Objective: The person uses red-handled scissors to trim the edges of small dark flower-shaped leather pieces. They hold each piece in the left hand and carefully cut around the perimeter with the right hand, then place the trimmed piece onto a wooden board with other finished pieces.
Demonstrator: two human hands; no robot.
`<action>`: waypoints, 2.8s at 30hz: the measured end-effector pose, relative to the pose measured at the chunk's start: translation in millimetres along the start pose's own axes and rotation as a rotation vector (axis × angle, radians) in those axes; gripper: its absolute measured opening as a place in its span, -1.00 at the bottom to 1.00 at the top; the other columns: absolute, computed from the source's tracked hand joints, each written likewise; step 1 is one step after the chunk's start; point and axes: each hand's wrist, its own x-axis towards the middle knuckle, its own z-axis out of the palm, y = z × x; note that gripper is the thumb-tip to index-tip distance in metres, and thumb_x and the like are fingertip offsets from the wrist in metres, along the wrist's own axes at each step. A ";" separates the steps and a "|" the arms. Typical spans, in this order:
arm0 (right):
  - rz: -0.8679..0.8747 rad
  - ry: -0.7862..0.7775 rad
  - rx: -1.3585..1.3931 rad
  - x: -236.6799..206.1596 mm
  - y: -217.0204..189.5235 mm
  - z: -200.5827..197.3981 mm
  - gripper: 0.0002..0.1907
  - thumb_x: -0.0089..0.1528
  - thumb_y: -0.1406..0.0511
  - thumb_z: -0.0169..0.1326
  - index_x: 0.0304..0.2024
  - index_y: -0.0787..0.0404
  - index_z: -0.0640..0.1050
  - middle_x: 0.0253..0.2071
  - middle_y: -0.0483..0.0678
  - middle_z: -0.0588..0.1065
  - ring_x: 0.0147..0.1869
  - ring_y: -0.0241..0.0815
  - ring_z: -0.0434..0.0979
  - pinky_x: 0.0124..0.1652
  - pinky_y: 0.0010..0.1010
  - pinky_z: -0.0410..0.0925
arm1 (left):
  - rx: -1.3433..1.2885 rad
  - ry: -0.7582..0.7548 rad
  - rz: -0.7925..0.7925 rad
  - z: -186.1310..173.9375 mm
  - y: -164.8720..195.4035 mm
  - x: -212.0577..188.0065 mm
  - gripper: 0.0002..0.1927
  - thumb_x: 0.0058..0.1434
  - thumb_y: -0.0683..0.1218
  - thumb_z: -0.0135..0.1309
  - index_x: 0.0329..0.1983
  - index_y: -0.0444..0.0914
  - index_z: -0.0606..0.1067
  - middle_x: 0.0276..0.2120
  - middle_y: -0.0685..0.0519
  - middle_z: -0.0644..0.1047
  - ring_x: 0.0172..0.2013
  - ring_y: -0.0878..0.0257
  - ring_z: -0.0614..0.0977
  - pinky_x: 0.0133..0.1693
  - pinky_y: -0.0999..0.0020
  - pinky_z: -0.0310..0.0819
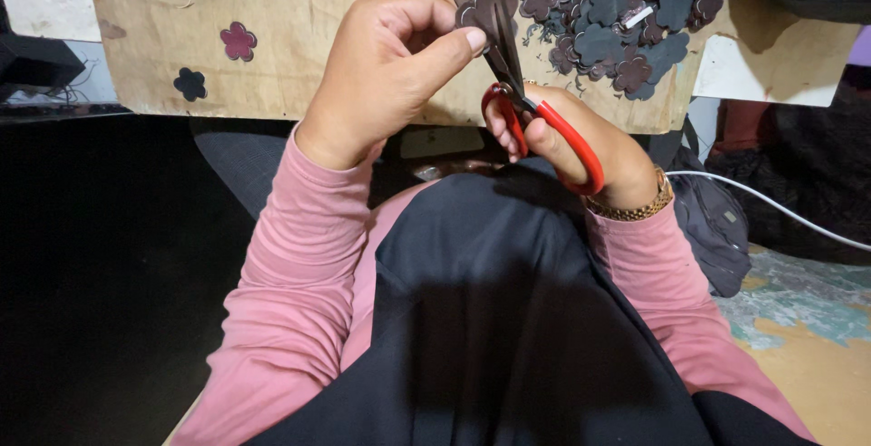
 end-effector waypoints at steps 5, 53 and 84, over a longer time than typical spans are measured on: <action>0.003 -0.007 0.021 -0.1 -3.6 1.0 -0.19 0.31 -0.36 -0.14 -0.09 0.25 0.45 -0.28 -0.17 0.39 -0.21 -0.36 0.35 -0.17 -0.52 0.31 | 0.038 -0.012 0.004 -2.5 2.4 0.6 -0.82 0.36 -0.17 0.23 -0.36 -0.31 0.53 -0.49 0.27 0.42 -0.42 0.53 0.35 -0.39 0.54 0.21; -0.105 0.162 -0.274 8.0 15.2 3.5 -0.17 0.32 -0.34 -0.16 0.07 0.28 0.37 -0.18 -0.13 0.36 -0.17 -0.33 0.37 -0.14 -0.50 0.34 | -0.241 0.138 0.002 19.3 -13.5 9.2 -0.88 0.37 -0.22 0.22 -0.18 -0.27 0.47 -0.32 0.07 0.64 -0.30 0.42 0.63 -0.25 0.55 0.45; -0.145 0.179 -0.059 10.2 22.2 4.7 -0.17 0.29 -0.38 -0.10 0.00 0.24 0.39 -0.16 -0.15 0.36 -0.18 -0.36 0.38 -0.14 -0.51 0.34 | -0.390 0.093 0.041 27.6 -19.8 8.4 -0.88 0.39 -0.28 0.17 -0.18 -0.28 0.44 -0.29 0.04 0.62 -0.24 0.37 0.64 -0.10 0.49 0.55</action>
